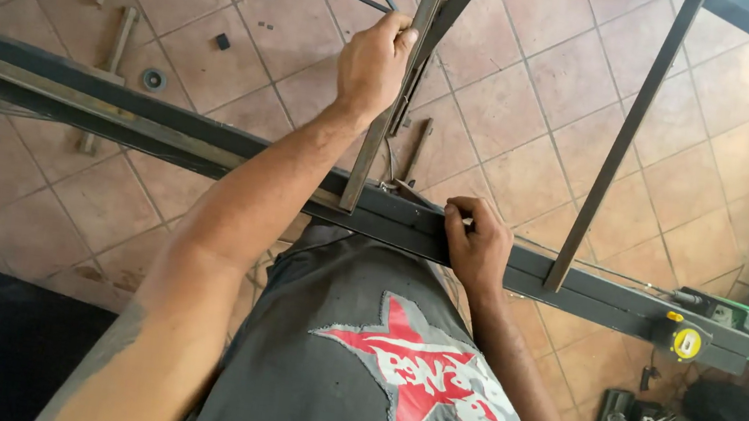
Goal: Measuring, cutting metal bars with an angle grinder, and positioning them to fabricate a metal frame.
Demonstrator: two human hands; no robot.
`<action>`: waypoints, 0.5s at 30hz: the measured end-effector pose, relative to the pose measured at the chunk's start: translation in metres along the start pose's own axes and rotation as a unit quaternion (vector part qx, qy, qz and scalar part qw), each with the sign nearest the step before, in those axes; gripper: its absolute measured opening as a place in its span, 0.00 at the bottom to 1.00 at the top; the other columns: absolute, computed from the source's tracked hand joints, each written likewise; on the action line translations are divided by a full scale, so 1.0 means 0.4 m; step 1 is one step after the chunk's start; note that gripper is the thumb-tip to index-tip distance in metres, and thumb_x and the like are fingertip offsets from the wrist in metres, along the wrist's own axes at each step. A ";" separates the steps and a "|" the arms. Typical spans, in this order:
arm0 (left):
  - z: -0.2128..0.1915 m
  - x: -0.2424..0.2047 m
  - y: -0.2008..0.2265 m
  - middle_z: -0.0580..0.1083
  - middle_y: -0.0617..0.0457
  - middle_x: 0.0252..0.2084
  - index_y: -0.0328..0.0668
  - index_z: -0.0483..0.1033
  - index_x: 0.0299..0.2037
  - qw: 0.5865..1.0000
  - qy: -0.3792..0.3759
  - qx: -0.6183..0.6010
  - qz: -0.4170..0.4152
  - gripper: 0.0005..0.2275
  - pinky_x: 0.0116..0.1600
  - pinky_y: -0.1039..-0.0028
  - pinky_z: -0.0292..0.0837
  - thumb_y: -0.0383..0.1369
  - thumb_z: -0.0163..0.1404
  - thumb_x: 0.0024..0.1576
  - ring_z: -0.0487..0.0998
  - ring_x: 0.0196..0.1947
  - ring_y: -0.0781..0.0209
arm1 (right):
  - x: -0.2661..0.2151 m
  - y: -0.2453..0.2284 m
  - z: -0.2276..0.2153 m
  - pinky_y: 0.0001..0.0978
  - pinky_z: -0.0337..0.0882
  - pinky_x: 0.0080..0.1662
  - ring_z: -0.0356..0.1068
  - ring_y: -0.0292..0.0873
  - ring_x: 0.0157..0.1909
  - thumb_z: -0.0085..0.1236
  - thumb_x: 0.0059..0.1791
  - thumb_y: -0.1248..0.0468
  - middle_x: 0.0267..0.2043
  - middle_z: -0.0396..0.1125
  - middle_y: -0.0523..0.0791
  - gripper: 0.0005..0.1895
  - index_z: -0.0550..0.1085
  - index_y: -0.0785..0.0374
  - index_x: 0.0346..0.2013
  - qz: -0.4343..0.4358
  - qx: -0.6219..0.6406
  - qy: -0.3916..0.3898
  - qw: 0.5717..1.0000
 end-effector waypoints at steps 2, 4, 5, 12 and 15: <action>0.003 0.003 -0.002 0.82 0.56 0.29 0.52 0.77 0.43 1.000 -0.005 0.001 -0.001 0.08 0.28 0.59 0.70 0.41 0.46 0.64 0.81 0.27 0.53 | 0.002 -0.010 -0.004 0.35 0.68 0.42 0.75 0.41 0.39 0.56 0.51 0.63 0.36 0.76 0.40 0.04 0.78 0.57 0.36 -0.002 0.003 0.000 1.000; 0.010 0.005 -0.006 0.81 0.57 0.29 0.52 0.78 0.44 1.000 -0.011 0.001 -0.002 0.09 0.27 0.60 0.69 0.41 0.45 0.64 0.80 0.26 0.54 | 0.001 -0.011 -0.004 0.35 0.68 0.42 0.75 0.41 0.39 0.56 0.51 0.63 0.36 0.75 0.41 0.04 0.78 0.58 0.36 -0.002 0.006 -0.001 1.000; 0.010 0.005 -0.003 0.81 0.57 0.28 0.51 0.78 0.43 1.000 -0.004 0.005 0.011 0.09 0.27 0.61 0.70 0.40 0.46 0.64 0.81 0.26 0.55 | -0.001 -0.007 -0.002 0.35 0.68 0.43 0.75 0.41 0.39 0.56 0.51 0.62 0.36 0.75 0.40 0.04 0.78 0.57 0.36 0.002 0.002 0.000 1.000; 0.004 0.000 0.001 0.83 0.57 0.30 0.49 0.79 0.44 1.000 0.010 0.009 0.027 0.09 0.27 0.62 0.72 0.39 0.47 0.64 0.82 0.27 0.56 | 0.003 -0.016 -0.007 0.36 0.68 0.42 0.74 0.42 0.38 0.56 0.51 0.63 0.36 0.75 0.41 0.04 0.78 0.57 0.35 -0.015 0.002 0.008 1.000; 0.004 0.001 0.010 0.82 0.60 0.31 0.49 0.79 0.43 0.999 0.018 0.003 0.042 0.07 0.28 0.69 0.74 0.38 0.48 0.65 0.81 0.26 0.63 | 0.000 -0.002 -0.003 0.39 0.68 0.42 0.74 0.44 0.38 0.56 0.50 0.61 0.35 0.75 0.41 0.05 0.78 0.55 0.36 -0.005 -0.006 -0.001 1.000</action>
Point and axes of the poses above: each hand's wrist, its own x-axis towards the middle knuckle, its own z-axis out of the palm, y = z × x, the point moved 8 cm from there along x, towards the middle knuckle
